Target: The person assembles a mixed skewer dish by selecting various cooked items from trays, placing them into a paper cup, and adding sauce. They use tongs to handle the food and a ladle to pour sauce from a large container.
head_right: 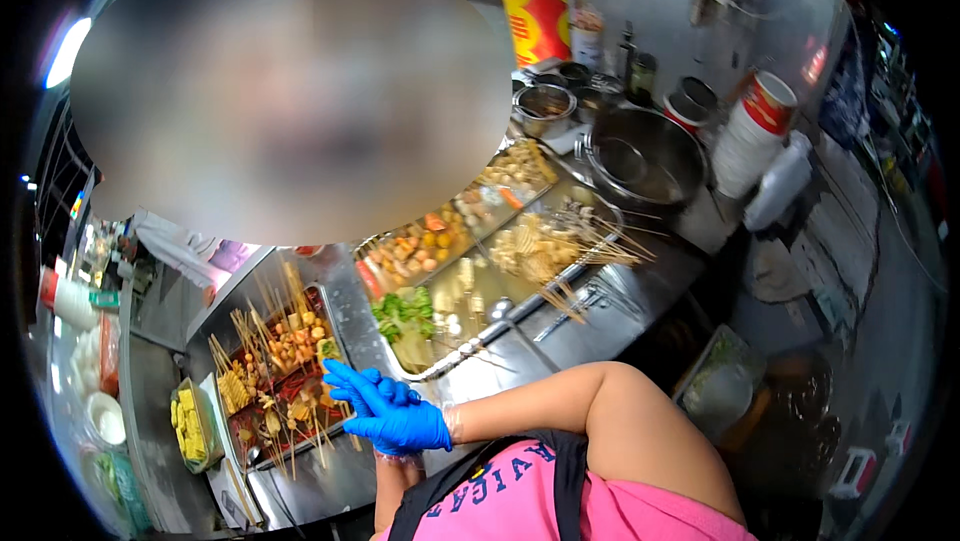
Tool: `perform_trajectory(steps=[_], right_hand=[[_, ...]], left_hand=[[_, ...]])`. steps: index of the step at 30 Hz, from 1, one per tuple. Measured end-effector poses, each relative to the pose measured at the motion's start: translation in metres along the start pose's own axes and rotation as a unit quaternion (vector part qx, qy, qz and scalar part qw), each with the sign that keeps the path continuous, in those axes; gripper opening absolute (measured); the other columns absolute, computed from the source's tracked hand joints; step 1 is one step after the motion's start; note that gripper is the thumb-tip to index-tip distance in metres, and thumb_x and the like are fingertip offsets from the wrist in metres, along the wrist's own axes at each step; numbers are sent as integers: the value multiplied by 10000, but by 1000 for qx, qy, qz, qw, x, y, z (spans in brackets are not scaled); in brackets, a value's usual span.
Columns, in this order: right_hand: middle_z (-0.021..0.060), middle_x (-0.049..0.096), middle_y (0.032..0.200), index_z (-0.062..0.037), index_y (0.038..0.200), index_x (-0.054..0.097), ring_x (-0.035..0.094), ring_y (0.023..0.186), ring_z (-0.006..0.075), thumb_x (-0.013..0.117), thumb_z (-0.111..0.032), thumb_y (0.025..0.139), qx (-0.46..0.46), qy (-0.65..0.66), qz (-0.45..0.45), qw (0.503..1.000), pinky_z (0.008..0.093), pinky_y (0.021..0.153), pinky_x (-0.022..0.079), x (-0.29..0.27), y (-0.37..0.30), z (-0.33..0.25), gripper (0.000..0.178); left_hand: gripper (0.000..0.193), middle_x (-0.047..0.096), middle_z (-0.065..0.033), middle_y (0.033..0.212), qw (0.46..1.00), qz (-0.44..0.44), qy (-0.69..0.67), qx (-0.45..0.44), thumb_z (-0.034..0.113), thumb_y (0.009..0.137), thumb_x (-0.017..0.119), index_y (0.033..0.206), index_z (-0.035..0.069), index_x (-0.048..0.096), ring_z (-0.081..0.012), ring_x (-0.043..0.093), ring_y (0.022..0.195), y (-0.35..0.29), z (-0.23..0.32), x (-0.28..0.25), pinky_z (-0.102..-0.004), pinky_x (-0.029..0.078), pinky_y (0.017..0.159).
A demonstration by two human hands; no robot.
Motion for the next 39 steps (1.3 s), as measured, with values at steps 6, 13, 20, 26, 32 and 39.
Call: perform_trajectory(steps=[6, 13, 20, 26, 32, 39], right_hand=[[165, 313, 1375, -98, 1431, 56, 332, 1264, 276, 552, -2, 755, 4, -13, 159, 987, 396, 992, 308, -83, -122, -73, 844], [102, 575, 1105, -19, 1160, 542, 567, 978, 191, 485, -188, 900, 195, -66, 285, 936, 311, 861, 449, -244, -297, -134, 315], [111, 627, 986, -23, 1083, 592, 600, 854, 190, 479, -191, 892, 214, -188, 458, 842, 299, 784, 478, -289, -418, -122, 279], [118, 625, 1011, -56, 1080, 592, 604, 867, 241, 497, -363, 868, 298, -389, 243, 837, 353, 819, 459, -270, -384, -94, 385], [159, 575, 1142, -31, 1157, 534, 585, 948, 310, 521, -377, 846, 521, -63, 483, 701, 419, 760, 475, -412, -553, -44, 465], [129, 311, 1404, -91, 1362, 324, 416, 1171, 311, 474, -376, 872, 445, -222, 577, 648, 391, 900, 417, -626, -620, 43, 586]], left_hand=[[568, 551, -61, 887, 941, 96, 83, -314, 561, 879, 385, 1180, 89, 480, -174, 534, 736, -44, -136, 50, -354, 452, 618], [414, 631, -128, 1041, 670, -302, 607, -301, 263, 823, 634, 1152, 27, 546, -222, 608, 969, -66, -163, 155, -305, 459, 838], [509, 598, -143, 1109, 574, -275, 708, -306, 314, 822, 622, 1234, 53, 477, -262, 577, 1031, -71, -129, 99, -333, 452, 869], [578, 561, -156, 1168, 530, -320, 727, -297, 366, 821, 608, 1268, 41, 438, -281, 543, 1079, -64, -134, 87, -344, 431, 894], [530, 582, -158, 1137, 602, -215, 578, -507, 355, 846, 591, 1228, 3, 481, -229, 568, 1037, -91, -116, 40, -317, 422, 902], [451, 590, -105, 1126, 414, -134, 533, -726, 350, 865, 545, 1163, 13, 544, -182, 537, 1033, -186, -51, -108, -300, 408, 912]])
Point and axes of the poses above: each hand's wrist, its own y-axis towards the middle knuckle, its own x-axis out of the palm, z = x × y, the point moved 6 cm from there along y, towards the middle knuckle
